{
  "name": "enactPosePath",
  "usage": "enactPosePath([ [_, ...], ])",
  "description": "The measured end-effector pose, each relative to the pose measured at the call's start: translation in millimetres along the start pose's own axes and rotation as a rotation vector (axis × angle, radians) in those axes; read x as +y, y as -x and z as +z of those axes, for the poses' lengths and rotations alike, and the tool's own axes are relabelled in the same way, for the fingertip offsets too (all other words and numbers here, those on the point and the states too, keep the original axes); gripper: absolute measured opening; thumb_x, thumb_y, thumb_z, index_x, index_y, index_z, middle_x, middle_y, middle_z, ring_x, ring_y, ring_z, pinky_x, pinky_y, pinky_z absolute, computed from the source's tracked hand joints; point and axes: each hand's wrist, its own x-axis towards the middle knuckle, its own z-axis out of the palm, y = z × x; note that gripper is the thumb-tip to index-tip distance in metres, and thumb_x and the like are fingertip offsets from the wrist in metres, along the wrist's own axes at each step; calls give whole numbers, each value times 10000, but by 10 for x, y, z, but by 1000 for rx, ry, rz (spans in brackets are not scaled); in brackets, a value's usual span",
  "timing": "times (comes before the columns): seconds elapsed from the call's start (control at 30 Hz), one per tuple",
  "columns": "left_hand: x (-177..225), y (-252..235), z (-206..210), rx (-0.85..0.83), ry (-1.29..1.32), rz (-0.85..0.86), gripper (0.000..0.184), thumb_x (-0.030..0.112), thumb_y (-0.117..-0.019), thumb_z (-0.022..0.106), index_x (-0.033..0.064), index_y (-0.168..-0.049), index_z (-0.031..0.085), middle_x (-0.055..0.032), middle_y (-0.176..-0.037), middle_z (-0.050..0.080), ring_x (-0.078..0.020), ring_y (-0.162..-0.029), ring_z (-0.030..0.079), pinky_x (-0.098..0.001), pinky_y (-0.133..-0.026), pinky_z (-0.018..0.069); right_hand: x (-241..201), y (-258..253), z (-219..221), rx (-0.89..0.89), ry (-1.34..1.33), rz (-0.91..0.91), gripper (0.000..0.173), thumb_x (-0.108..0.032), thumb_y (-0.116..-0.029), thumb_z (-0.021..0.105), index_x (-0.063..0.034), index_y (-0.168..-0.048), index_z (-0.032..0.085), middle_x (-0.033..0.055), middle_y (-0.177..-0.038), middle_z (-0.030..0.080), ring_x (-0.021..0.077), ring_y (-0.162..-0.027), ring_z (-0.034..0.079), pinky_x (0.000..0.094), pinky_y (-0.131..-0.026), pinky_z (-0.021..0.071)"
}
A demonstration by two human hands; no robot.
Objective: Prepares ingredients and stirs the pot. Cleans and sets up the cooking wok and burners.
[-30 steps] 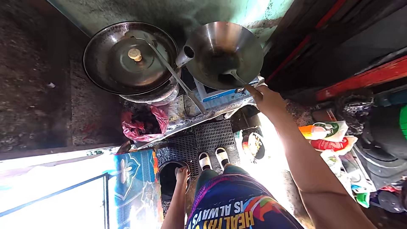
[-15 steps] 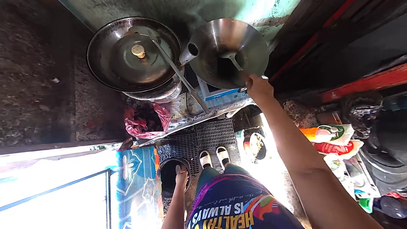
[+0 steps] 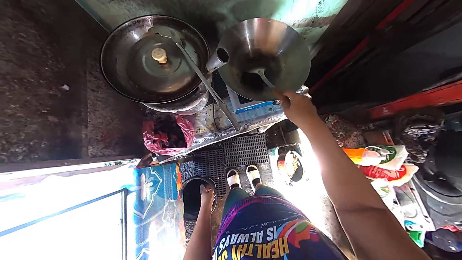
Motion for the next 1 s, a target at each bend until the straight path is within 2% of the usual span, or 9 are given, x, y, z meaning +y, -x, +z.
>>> enactPosePath([
  [0.07,6,-26,1,-10,2,15,367,101,-1066,512,-55,-1398,507,-318,-1326,575,-407,-1133,633,-538,-948,532,111,255,-64,2,-14,-35,345,-283,-1109,469,-58,-1320,622,277,-1107,693,484,-1043,678,679,-861,514],
  [0.13,-47,-71,20,-20,-26,-6,365,105,-1064,515,-49,-1395,510,-312,-1329,574,-404,-1135,632,-539,-946,529,150,271,-77,-9,-27,-12,341,-252,-1097,494,-58,-1353,611,282,-1135,688,487,-1065,669,681,-885,503],
  [0.3,-32,-65,67,-18,-25,-6,369,104,-1058,528,-45,-1395,510,-308,-1335,575,-407,-1146,633,-542,-953,531,31,-243,71,25,12,62,391,-287,-1105,455,-113,-1443,543,269,-1234,674,479,-1157,651,682,-910,500],
  [0.47,-109,-58,124,-15,-19,-7,374,94,-1056,524,-47,-1402,508,-310,-1347,568,-409,-1160,628,-545,-964,529,48,322,-143,-3,63,-14,328,-253,-1102,474,-70,-1328,624,277,-1120,693,486,-1057,676,671,-856,520],
  [0.53,-212,-36,150,-31,-74,-28,378,115,-1061,528,-43,-1404,512,-313,-1348,571,-417,-1175,625,-552,-978,522,23,295,-132,-17,51,-39,325,-244,-1093,491,-61,-1318,638,273,-1132,694,481,-1074,671,674,-878,510],
  [0.67,-234,41,263,-29,-96,-35,374,124,-1060,532,-30,-1400,520,-309,-1338,579,-408,-1172,630,-546,-977,523,-93,-87,-59,-22,41,-30,324,-232,-1094,482,-49,-1335,598,266,-1207,672,460,-1148,653,664,-915,506],
  [0.77,-243,99,304,0,-49,-21,369,116,-1057,529,-40,-1391,524,-306,-1315,593,-404,-1152,637,-543,-978,522,-58,200,-170,-43,68,-77,320,-243,-1101,470,-34,-1278,636,272,-1141,683,466,-1090,666,665,-878,511],
  [0.87,-372,131,380,-24,-82,-28,380,137,-1056,543,-34,-1394,525,-304,-1316,595,-408,-1154,637,-548,-976,523,28,251,-150,-39,65,-62,341,-253,-1101,479,-39,-1322,628,282,-1165,679,480,-1107,657,676,-895,500],
  [1.0,-328,336,377,-58,-150,-10,421,209,-1061,535,-32,-1406,520,-298,-1313,604,-410,-1181,627,-555,-1008,505,91,-144,48,43,80,-60,390,-260,-1095,487,-38,-1406,565,322,-1249,646,530,-1166,624,725,-933,469],
])
